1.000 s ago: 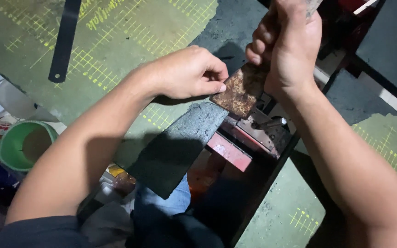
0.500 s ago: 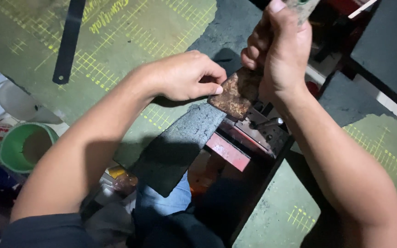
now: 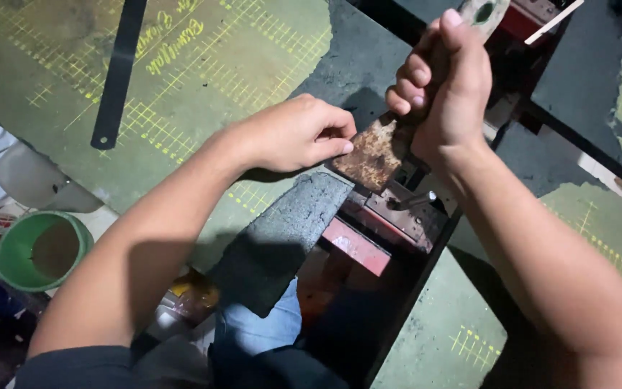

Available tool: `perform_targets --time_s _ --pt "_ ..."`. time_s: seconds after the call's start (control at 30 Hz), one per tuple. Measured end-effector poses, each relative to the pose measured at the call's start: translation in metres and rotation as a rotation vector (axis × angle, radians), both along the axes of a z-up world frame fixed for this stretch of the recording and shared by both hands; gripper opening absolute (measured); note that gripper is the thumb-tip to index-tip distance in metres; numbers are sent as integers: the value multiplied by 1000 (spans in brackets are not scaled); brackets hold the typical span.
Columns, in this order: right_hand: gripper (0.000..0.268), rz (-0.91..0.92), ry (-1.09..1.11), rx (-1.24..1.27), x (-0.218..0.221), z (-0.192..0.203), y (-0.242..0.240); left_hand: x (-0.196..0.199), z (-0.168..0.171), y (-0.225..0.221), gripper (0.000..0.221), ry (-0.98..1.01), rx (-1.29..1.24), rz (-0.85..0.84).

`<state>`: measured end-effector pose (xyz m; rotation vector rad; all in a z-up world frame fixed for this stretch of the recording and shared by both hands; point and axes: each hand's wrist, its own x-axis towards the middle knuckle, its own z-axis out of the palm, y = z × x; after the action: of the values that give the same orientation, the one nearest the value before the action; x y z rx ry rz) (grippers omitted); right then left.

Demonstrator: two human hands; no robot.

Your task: Using a hand-held scraper tool to remove material or residue from a flat surface on a workbench.

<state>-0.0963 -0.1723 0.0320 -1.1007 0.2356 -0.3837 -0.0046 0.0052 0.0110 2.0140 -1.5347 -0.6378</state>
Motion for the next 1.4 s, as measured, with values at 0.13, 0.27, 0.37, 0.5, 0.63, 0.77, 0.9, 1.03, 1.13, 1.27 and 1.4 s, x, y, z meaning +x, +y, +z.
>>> perform_targets --time_s 0.13,0.27,0.37,0.5,0.63,0.77,0.9,1.03,1.13,1.27,1.4 --pt "28 -68 10 12 3 -9 4 0 2 1 18 3 126 17" --pt "33 -25 -18 -34 1 -8 11 5 -9 2 21 -1 130 -19" --pt "36 10 -77 -172 -4 -3 17 4 -5 4 26 -7 153 -40" --pt "35 -23 -65 -223 -4 -4 19 7 -5 4 29 -22 165 -73" --pt "32 -18 -76 -152 -4 -4 21 7 -8 4 26 -37 113 -108" --pt "36 9 -76 -58 -2 -7 18 7 -5 4 27 -27 137 -107" --pt "26 45 -10 130 5 -13 -3 6 -6 4 15 25 118 -122" --pt "24 143 -77 -33 1 6 -25 -1 9 -5 14 28 -13 29" --pt "27 65 9 41 4 -4 -22 0 10 -9 16 -43 79 -21" --pt "35 25 26 -13 4 -9 -7 8 4 -6 19 -45 158 -50" --pt "34 -4 47 -7 10 -10 2 20 -6 -4 18 -15 110 -132"
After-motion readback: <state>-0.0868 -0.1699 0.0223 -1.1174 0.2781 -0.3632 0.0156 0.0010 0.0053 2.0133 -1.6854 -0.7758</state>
